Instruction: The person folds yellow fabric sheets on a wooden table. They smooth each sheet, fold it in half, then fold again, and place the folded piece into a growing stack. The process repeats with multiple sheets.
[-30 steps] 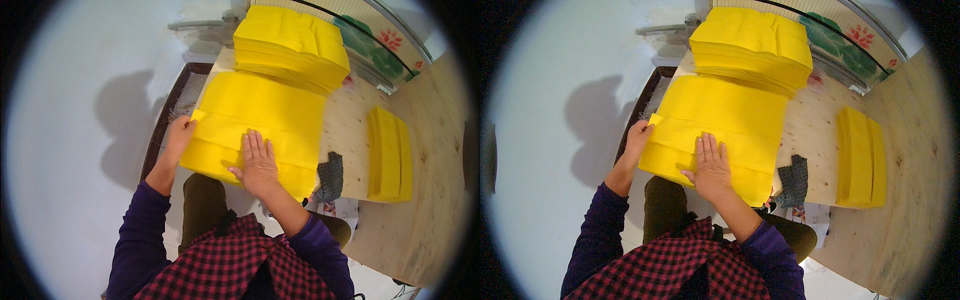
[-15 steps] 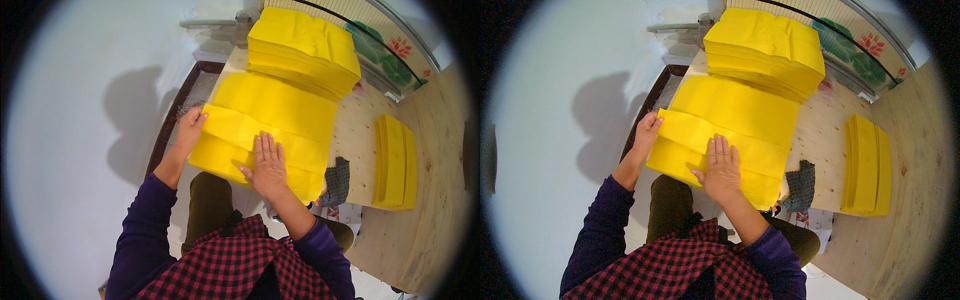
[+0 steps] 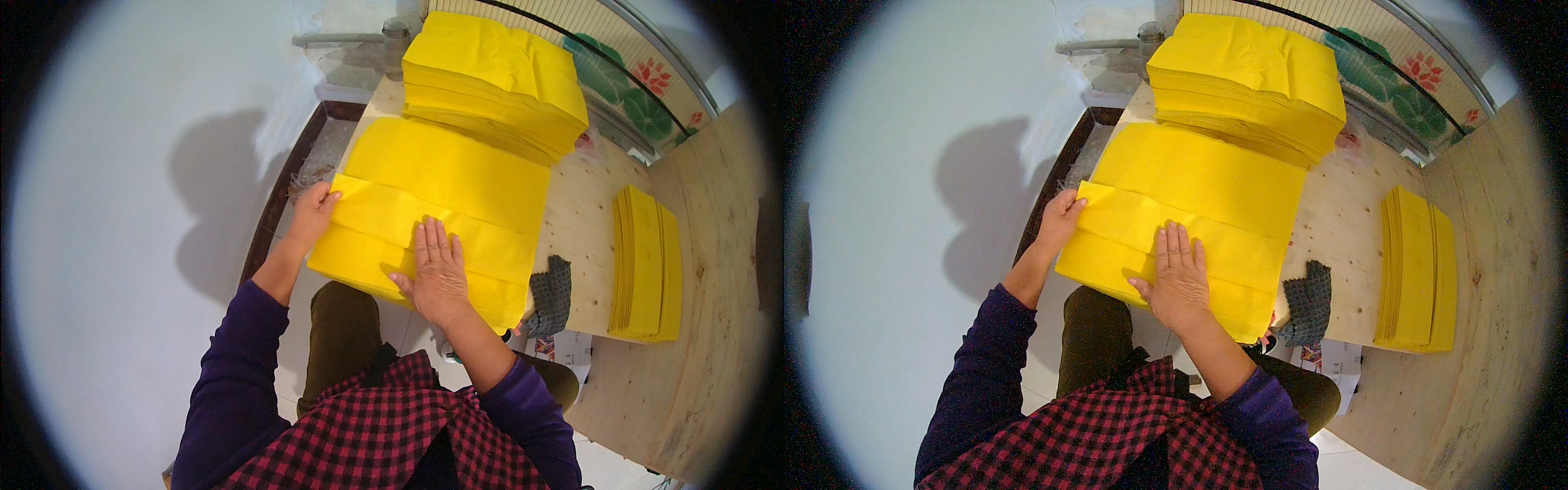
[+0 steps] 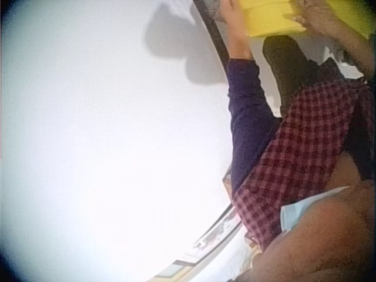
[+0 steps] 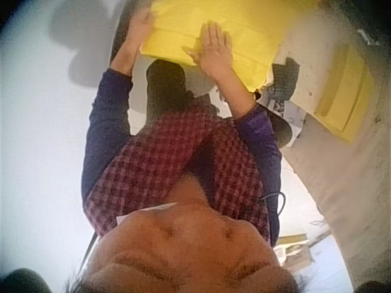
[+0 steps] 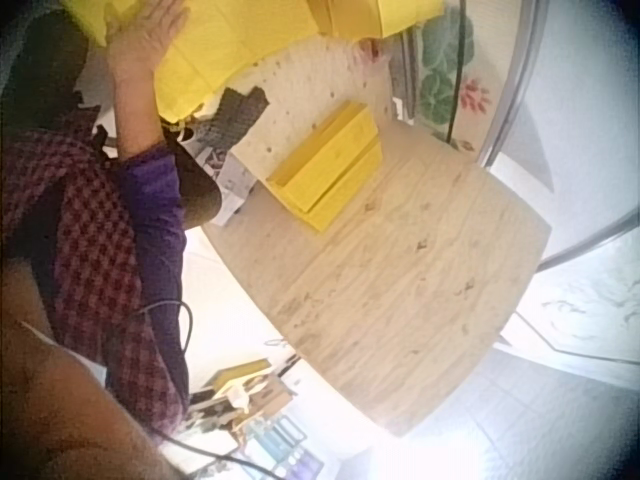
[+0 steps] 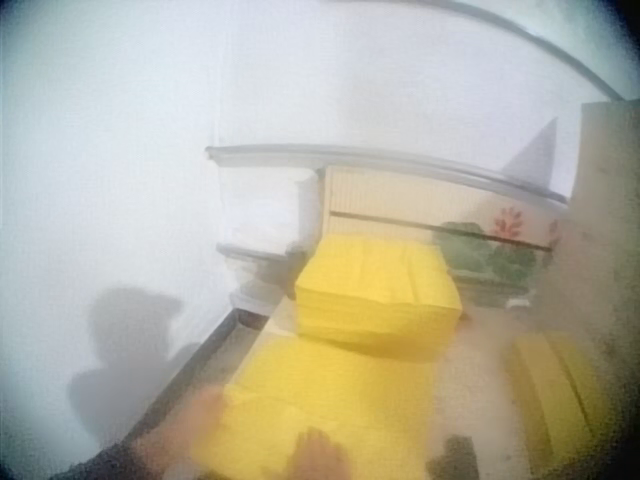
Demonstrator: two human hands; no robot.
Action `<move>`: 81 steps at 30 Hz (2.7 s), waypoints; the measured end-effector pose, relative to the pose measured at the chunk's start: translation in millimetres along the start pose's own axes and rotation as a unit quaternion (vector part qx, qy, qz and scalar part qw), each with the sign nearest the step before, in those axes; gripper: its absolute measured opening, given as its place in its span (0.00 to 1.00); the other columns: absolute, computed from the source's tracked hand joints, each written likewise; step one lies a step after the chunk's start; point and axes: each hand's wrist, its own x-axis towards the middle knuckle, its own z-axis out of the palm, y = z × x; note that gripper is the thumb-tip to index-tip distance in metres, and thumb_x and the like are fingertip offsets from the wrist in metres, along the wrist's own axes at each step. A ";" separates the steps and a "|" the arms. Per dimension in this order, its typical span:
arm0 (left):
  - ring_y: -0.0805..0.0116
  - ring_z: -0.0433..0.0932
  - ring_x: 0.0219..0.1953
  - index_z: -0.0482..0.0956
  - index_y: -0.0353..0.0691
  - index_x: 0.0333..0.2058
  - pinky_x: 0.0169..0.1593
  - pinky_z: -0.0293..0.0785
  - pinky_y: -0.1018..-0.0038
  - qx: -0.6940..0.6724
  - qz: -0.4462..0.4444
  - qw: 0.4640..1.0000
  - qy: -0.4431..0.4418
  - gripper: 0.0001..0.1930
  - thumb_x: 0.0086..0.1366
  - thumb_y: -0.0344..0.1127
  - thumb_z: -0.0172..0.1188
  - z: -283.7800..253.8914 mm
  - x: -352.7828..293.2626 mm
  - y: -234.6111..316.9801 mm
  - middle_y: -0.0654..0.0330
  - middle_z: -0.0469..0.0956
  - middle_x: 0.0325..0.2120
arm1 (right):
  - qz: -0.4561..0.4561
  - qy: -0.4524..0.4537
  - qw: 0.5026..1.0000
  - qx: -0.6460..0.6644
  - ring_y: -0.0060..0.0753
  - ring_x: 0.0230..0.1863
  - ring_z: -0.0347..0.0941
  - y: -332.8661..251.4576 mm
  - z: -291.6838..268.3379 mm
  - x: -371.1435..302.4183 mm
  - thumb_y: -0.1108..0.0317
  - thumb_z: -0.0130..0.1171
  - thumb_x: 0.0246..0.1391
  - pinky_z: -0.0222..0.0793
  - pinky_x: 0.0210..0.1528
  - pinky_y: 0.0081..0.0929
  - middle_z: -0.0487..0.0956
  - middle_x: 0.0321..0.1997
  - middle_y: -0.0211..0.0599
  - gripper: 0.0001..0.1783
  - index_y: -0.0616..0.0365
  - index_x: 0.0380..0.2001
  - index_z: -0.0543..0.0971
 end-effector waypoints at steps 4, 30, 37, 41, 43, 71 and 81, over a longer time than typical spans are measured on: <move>0.62 0.73 0.44 0.72 0.37 0.47 0.50 0.68 0.66 0.150 0.052 0.980 0.118 0.11 0.67 0.31 0.51 -11.8 -11.0 30.1 0.54 0.75 0.40 | 0.000 0.007 1.000 0.003 0.45 0.75 0.37 0.8 2.1 -0.7 0.38 0.47 0.56 0.30 0.73 0.46 0.46 0.74 0.50 0.50 0.67 0.67 0.50; 0.61 0.47 0.71 0.56 0.42 0.66 0.71 0.37 0.59 0.324 0.188 0.908 -0.186 0.28 0.70 0.44 0.42 50.1 -43.6 94.2 0.56 0.52 0.68 | 0.001 0.026 0.999 0.038 0.44 0.75 0.40 -8.0 0.2 11.4 0.37 0.44 0.58 0.32 0.73 0.46 0.50 0.73 0.50 0.48 0.67 0.67 0.53; 0.61 0.45 0.71 0.53 0.44 0.67 0.71 0.35 0.57 0.373 0.151 0.899 -0.170 0.30 0.70 0.48 0.43 54.3 -44.9 90.5 0.57 0.49 0.69 | 0.074 0.007 0.997 -0.031 0.42 0.76 0.37 42.6 -8.8 -10.8 0.34 0.42 0.57 0.30 0.73 0.43 0.46 0.74 0.47 0.50 0.64 0.68 0.51; 0.62 0.42 0.72 0.49 0.45 0.68 0.71 0.34 0.57 0.387 0.095 0.902 -0.165 0.32 0.70 0.51 0.41 48.9 -41.4 81.6 0.58 0.46 0.70 | 0.133 -0.026 0.988 -0.072 0.41 0.76 0.34 70.0 -18.1 -30.8 0.33 0.40 0.58 0.28 0.74 0.41 0.44 0.75 0.47 0.50 0.64 0.69 0.47; 0.62 0.41 0.72 0.47 0.44 0.69 0.71 0.34 0.57 0.387 0.071 0.906 -0.157 0.33 0.70 0.51 0.40 43.8 -39.8 76.0 0.58 0.45 0.70 | 0.157 -0.041 0.984 -0.080 0.40 0.76 0.33 76.6 -22.0 -35.8 0.33 0.39 0.59 0.28 0.74 0.40 0.42 0.75 0.46 0.50 0.64 0.69 0.45; 0.54 0.72 0.53 0.73 0.37 0.49 0.56 0.68 0.63 0.380 0.327 0.854 -0.138 0.19 0.57 0.29 0.51 -4.9 -39.0 76.1 0.53 0.74 0.51 | 0.017 0.040 0.990 -0.132 0.47 0.66 0.59 82.3 -50.5 -44.1 0.62 0.54 0.55 0.52 0.67 0.45 0.63 0.65 0.48 0.28 0.59 0.58 0.67; 0.55 0.73 0.53 0.73 0.35 0.50 0.57 0.68 0.64 0.418 0.305 0.841 -0.158 0.19 0.59 0.28 0.50 -9.0 -52.5 91.9 0.53 0.76 0.50 | -0.051 0.104 0.987 -0.112 0.42 0.45 0.75 87.9 -58.4 -53.2 0.72 0.55 0.43 0.71 0.47 0.35 0.78 0.41 0.40 0.14 0.60 0.37 0.75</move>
